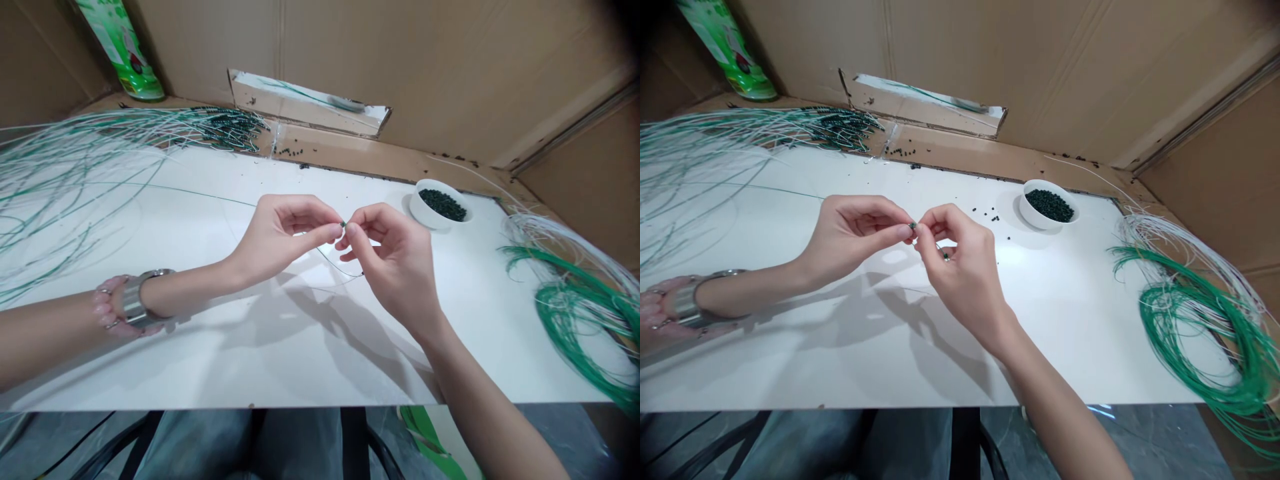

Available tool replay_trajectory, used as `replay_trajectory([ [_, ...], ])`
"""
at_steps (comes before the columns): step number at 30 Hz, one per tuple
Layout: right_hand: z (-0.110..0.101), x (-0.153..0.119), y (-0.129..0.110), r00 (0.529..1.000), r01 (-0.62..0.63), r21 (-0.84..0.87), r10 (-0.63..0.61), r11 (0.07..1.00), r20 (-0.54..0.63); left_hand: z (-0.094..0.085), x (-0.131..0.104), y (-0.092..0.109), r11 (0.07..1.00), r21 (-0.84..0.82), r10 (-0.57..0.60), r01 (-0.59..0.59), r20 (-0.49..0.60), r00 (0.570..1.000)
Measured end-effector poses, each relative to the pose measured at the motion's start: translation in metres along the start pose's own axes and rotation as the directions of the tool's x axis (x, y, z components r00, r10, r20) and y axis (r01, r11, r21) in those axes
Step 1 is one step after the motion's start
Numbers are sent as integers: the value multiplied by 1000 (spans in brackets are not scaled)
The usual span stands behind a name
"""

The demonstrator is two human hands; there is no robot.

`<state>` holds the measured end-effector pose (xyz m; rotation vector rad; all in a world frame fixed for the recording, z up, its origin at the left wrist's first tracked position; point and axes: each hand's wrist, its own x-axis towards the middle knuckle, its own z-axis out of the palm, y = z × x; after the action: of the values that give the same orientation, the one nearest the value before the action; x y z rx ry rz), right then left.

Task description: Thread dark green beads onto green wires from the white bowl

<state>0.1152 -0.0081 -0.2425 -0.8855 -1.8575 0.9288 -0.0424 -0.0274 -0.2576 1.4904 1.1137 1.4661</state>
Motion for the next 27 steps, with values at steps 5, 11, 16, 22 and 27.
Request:
replay_trajectory([
  [5, 0, 0, -1, 999, -39, 70, 37, 997, 28, -1, 1, -2, 999, -15, 30, -30, 9, 1000],
  [11, 5, -2, 1, 998, 2, -25, -3, 1000, -62, 2, -2, -1, 996, -81, -48, 45, -36, 998],
  [16, 7, -2, 2, 992, 60, -32, -63, 998, -108, 3, -2, -1, 994, -79, -82, 78, -46, 996],
  [22, 8, -4, 5, 990, 123, 3, -123, 992, -69, 3, -1, -1, 994, -84, -62, 62, 8, 998],
  [27, 4, -3, 2, 963, 199, -188, -227, 962, -144, 1, -1, -3, 998, -63, -28, 26, -17, 999],
])
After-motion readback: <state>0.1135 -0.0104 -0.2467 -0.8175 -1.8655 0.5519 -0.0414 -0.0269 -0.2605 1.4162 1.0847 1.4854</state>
